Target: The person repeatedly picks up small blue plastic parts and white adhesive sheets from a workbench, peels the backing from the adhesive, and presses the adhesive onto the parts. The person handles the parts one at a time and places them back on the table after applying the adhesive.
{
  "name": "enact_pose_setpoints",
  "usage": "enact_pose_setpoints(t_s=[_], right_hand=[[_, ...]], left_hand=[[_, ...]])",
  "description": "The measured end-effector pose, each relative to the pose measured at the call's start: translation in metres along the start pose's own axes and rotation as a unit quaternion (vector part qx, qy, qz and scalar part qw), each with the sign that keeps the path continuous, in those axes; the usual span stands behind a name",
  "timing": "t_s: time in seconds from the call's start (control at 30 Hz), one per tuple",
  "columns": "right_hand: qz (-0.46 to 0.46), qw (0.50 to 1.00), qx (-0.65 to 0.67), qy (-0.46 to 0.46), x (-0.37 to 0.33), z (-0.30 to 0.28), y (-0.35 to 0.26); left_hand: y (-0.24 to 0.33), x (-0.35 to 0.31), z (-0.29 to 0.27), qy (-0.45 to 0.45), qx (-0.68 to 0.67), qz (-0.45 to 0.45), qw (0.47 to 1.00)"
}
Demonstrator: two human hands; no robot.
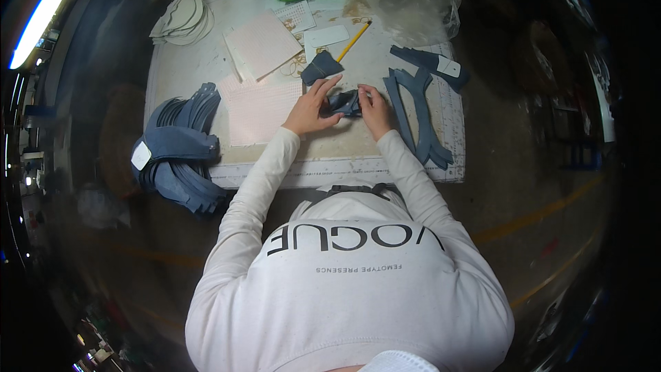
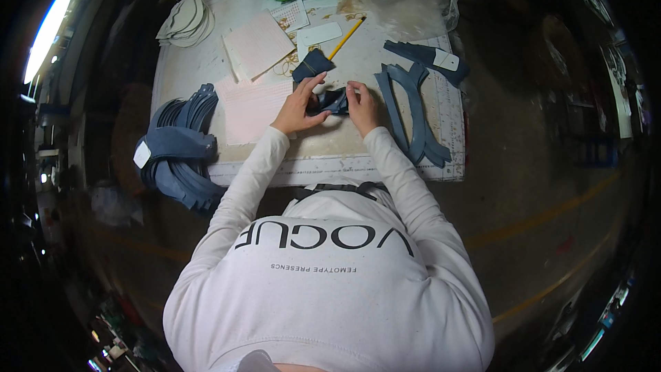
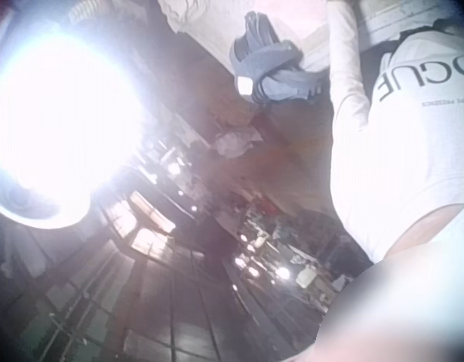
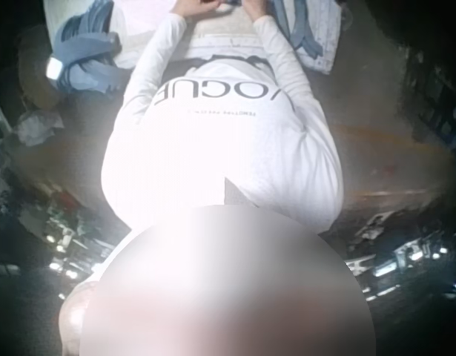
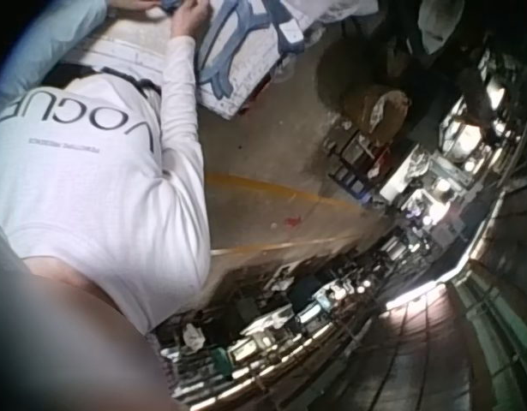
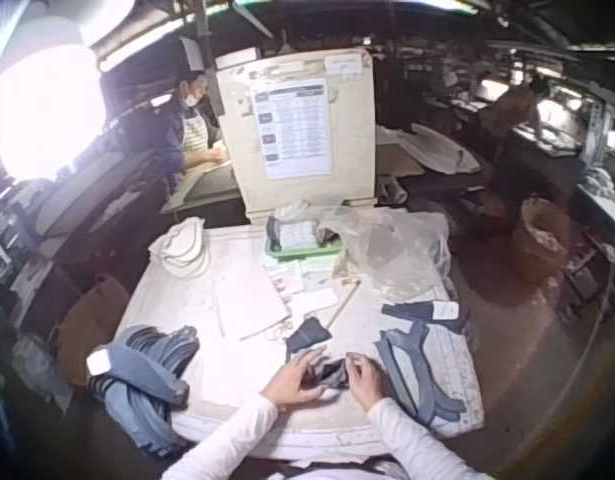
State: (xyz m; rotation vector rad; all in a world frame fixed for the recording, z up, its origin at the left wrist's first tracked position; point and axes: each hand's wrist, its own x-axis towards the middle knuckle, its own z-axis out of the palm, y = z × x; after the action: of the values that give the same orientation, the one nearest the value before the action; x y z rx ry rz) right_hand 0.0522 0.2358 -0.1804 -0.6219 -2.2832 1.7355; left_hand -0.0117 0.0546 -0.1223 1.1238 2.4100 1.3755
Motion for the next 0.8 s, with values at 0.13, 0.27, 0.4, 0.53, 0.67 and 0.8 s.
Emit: enact_pose_setpoints(t_s=[0.13, 0.27, 0.4, 0.53, 0.67, 0.8], right_hand=[[0.069, 0.991, 0.111, -0.026, -0.004, 0.0, -0.008], [0.063, 0.95, 0.285, -0.108, -0.005, -0.006, -0.02], [-0.142, 0.949, -0.282, -0.025, -0.012, -0.015, -0.022], [-0.159, 0.919, -0.359, -0.046, -0.036, -0.014, -0.021], [-0.151, 0.958, -0.242, -0.044, -0.039, -0.005, -0.015], [0.03, 0.997, 0.068, -0.023, -0.017, 0.006, -0.003]], left_hand=[[0.004, -0.008, -0.001, -0.03, 0.118, 0.032, 0.992], [0.0, -0.009, 0.016, 0.055, 0.14, 0.005, 0.989], [-0.011, -0.008, 0.022, 0.023, 0.208, -0.039, 0.977], [-0.017, -0.009, 0.023, 0.018, 0.244, 0.053, 0.968], [-0.017, -0.004, 0.024, 0.005, 0.232, 0.018, 0.972], [-0.007, 0.0, 0.017, 0.041, 0.151, 0.055, 0.986]])
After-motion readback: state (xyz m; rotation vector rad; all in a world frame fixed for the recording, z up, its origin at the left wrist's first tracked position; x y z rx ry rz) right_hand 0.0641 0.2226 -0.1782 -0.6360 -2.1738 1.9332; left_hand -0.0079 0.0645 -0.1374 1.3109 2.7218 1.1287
